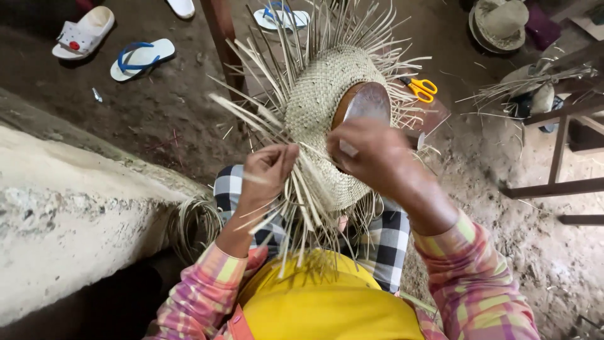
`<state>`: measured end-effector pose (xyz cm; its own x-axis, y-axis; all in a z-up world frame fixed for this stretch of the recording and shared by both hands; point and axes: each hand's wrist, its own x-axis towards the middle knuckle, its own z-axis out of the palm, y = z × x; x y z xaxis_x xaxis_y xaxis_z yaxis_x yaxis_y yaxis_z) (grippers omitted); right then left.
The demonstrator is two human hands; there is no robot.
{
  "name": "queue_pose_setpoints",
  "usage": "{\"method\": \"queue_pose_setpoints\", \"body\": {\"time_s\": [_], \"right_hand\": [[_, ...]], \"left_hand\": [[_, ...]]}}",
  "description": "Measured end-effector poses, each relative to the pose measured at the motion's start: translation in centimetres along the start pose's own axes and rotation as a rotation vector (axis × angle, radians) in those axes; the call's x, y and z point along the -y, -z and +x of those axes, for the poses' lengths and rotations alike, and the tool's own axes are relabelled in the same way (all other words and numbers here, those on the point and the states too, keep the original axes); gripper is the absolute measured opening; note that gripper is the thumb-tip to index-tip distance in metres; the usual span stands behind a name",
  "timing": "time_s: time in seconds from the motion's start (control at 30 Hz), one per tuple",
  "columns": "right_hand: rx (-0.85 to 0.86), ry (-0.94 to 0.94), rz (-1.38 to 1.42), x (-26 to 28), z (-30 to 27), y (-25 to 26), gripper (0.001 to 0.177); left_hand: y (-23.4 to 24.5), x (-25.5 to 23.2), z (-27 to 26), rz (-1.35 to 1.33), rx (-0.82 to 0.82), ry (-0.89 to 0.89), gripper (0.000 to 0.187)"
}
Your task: Weaving straw fibers to create or finish the brim of a hat using a wooden form.
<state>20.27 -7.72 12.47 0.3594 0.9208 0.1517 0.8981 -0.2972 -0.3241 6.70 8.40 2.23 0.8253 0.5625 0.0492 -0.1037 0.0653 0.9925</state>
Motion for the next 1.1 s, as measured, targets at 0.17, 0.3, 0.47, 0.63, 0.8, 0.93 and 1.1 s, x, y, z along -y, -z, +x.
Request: {"method": "queue_pose_setpoints", "body": {"time_s": [0.17,0.3,0.47,0.63,0.8,0.93,1.1], "right_hand": [[0.455,-0.469,-0.409,-1.2,-0.2,4.9,0.064],[0.475,-0.489,-0.477,-8.0,-3.0,0.4,0.048],[0.358,-0.46,-0.629,-6.5,-4.1,1.0,0.033],[0.165,-0.294,-0.65,-7.9,-5.0,-0.5,0.029],[0.024,-0.163,-0.689,-8.2,-7.5,-0.9,0.025],[0.082,-0.237,-0.671,-7.0,-9.7,-0.3,0.03],[0.05,-0.3,-0.683,-6.5,-10.4,-1.0,0.034]], "left_hand": [[-1.8,-1.3,-0.1,-0.358,-0.02,0.313,0.029],[-3.2,-1.0,-2.2,-0.507,-0.082,0.412,0.025],[-3.4,-2.0,-4.1,-0.231,-0.098,0.142,0.036],[-3.4,-0.1,-3.2,-0.127,-0.043,-0.049,0.03],[-3.3,4.0,-5.3,0.25,-0.106,-0.175,0.033],[-4.2,4.1,-7.2,0.322,-0.153,-0.041,0.034],[-4.3,1.9,-7.0,-0.35,-0.205,0.209,0.009]]}}
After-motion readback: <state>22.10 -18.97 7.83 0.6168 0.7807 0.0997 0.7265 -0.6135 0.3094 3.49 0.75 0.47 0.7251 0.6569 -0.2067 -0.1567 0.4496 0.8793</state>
